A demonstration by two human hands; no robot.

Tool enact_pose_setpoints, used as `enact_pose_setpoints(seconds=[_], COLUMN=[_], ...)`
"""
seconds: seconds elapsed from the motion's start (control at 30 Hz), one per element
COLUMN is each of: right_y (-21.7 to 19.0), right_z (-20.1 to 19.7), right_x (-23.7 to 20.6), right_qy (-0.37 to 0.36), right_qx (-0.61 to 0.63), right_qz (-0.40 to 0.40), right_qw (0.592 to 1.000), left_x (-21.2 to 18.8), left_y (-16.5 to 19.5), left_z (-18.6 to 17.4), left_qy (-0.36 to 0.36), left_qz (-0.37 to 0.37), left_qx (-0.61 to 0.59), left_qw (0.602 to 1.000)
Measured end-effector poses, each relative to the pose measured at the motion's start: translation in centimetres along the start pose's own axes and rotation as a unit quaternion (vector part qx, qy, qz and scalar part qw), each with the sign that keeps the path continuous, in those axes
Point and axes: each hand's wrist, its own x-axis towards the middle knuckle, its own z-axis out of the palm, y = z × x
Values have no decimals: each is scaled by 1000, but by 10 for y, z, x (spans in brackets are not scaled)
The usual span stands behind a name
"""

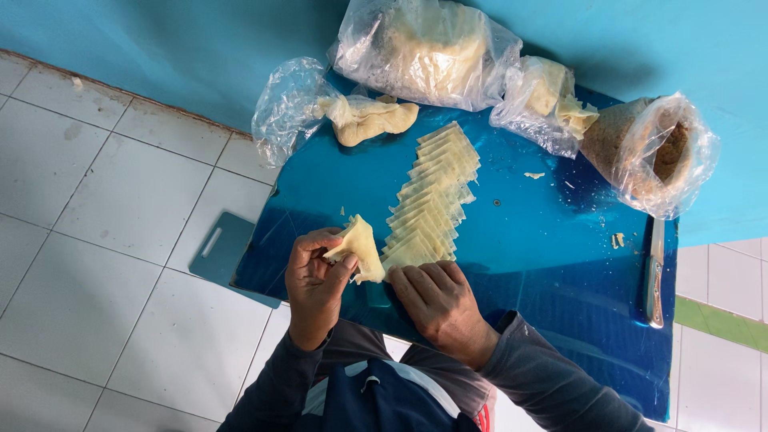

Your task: The person sits with a blue board on their lap, tears thin pale dough sheets by hand into smaller pieces, and lays the pieces in overlapping herringbone rows on the board, building up two columns of arranged sheets. Plastic-wrapped dough and a cone-shaped bag of filling sit at the top of the board.

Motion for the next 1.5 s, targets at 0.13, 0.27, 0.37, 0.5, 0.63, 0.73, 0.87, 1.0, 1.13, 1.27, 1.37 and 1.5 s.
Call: enact_pose_setpoints(seconds=[0.13, 0.27, 0.37, 0.5, 0.63, 0.73, 0.87, 1.0, 1.13, 1.27, 1.37, 1.5], right_y=[-2, 1, 9, 12, 2, 0, 3, 7, 13, 16, 15, 15], right_z=[-5, -5, -5, -3, -1, 4, 7, 8, 11, 10, 10, 9], right_x=[5, 8, 8, 7, 6, 7, 4, -3, -9, -12, -11, -15], right_qy=[10, 29, 54, 127, 131, 133, 118, 119, 104, 85, 58, 66], right_qx=[12, 54, 103, 222, 284, 277, 304, 314, 371, 413, 453, 463], right_qz=[2, 8, 98, 146, 124, 125, 153, 130, 174, 202, 201, 164], right_qw=[1000, 998, 988, 956, 942, 943, 933, 933, 906, 884, 867, 868], left_x=[3, 3, 8, 12, 11, 12, 13, 14, 14, 13, 11, 9], left_y=[2, 4, 3, 4, 9, 11, 15, 18, 19, 14, 12, 13], left_z=[2, 3, 0, 1, 8, 13, 16, 20, 19, 20, 20, 21], left_qy=[-12, -30, -57, -112, -159, -185, -186, -191, -199, -191, -177, -177], left_qz=[-1, -27, -30, -29, -42, -14, -9, -2, 6, -13, -11, 14], left_qx=[-5, -23, -21, 6, -14, 30, 93, 98, 136, 132, 135, 130], left_qw=[1000, 999, 998, 993, 986, 982, 978, 977, 970, 973, 975, 975])
